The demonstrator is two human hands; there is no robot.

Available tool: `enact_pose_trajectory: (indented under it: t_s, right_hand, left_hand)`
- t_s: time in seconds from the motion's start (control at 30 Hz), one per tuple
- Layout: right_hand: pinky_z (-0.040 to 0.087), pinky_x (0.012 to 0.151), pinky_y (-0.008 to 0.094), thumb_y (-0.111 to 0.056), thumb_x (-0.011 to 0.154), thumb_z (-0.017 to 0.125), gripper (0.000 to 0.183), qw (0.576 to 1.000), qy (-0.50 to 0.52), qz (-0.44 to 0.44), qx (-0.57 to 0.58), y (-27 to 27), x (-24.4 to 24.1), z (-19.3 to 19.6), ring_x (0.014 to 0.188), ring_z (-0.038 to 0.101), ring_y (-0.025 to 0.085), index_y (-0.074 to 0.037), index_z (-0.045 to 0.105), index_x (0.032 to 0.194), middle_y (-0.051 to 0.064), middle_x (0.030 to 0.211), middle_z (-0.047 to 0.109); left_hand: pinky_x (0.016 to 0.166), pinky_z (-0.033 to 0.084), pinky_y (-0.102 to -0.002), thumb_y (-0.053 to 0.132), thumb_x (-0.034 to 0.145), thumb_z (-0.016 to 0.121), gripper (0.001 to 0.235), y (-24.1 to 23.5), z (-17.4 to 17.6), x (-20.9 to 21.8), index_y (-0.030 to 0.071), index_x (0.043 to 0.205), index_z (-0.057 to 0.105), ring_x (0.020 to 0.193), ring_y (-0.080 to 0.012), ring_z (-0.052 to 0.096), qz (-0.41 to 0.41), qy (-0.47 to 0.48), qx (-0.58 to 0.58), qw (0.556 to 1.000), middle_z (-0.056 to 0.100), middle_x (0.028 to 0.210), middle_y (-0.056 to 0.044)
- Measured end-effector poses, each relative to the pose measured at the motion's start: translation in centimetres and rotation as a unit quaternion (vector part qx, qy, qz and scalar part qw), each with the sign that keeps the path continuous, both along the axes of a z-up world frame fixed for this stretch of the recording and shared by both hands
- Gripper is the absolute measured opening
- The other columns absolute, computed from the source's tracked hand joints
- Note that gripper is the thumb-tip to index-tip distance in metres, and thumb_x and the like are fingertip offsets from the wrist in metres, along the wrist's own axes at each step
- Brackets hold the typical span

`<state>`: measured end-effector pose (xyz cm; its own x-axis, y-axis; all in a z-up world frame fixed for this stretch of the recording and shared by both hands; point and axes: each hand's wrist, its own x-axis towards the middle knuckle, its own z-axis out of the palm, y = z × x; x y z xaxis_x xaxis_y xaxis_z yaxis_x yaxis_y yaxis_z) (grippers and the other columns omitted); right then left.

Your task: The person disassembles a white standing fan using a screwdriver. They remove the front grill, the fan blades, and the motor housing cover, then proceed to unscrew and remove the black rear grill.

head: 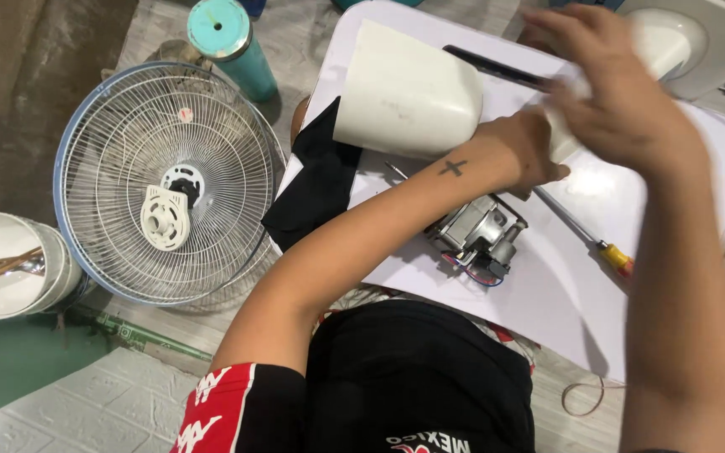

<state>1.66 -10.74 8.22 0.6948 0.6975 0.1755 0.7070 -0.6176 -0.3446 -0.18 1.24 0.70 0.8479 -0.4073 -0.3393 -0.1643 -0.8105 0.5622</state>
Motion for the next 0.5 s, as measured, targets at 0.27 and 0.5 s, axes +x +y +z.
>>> enact_pose_trajectory:
  t_s: [0.27, 0.5]
  right_hand:
    - [0.014, 0.111, 0.083, 0.003, 0.046, 0.087, 0.112, 0.98, -0.087, -0.073, -0.161, -9.7, -0.3, -9.6, 0.151, 0.019, 0.055, -0.025, 0.061, 0.152, 0.028, 0.163, 0.04]
    - [0.005, 0.119, 0.081, -0.008, 0.059, 0.098, 0.076, 0.986, -0.121, -0.098, -0.06, -6.0, -1.8, -10.6, 0.151, 0.02, 0.058, -0.005, 0.079, 0.132, 0.036, 0.152, 0.042]
  left_hand:
    - [0.062, 0.062, -0.036, 0.045, 0.072, 0.078, 0.059, -1.1, -4.3, 0.8, -0.002, 0.107, 0.07, 0.073, -0.0245, 0.076, 0.014, -0.135, -0.064, 0.989, 0.074, 0.096, -0.011]
    - [0.079, 0.056, -0.037, 0.025, 0.097, 0.067, 0.039, 7.5, 4.1, -9.2, 0.009, 0.131, 0.057, 0.092, -0.0236, 0.068, -0.026, -0.29, -0.164, 0.942, 0.064, 0.11, -0.005]
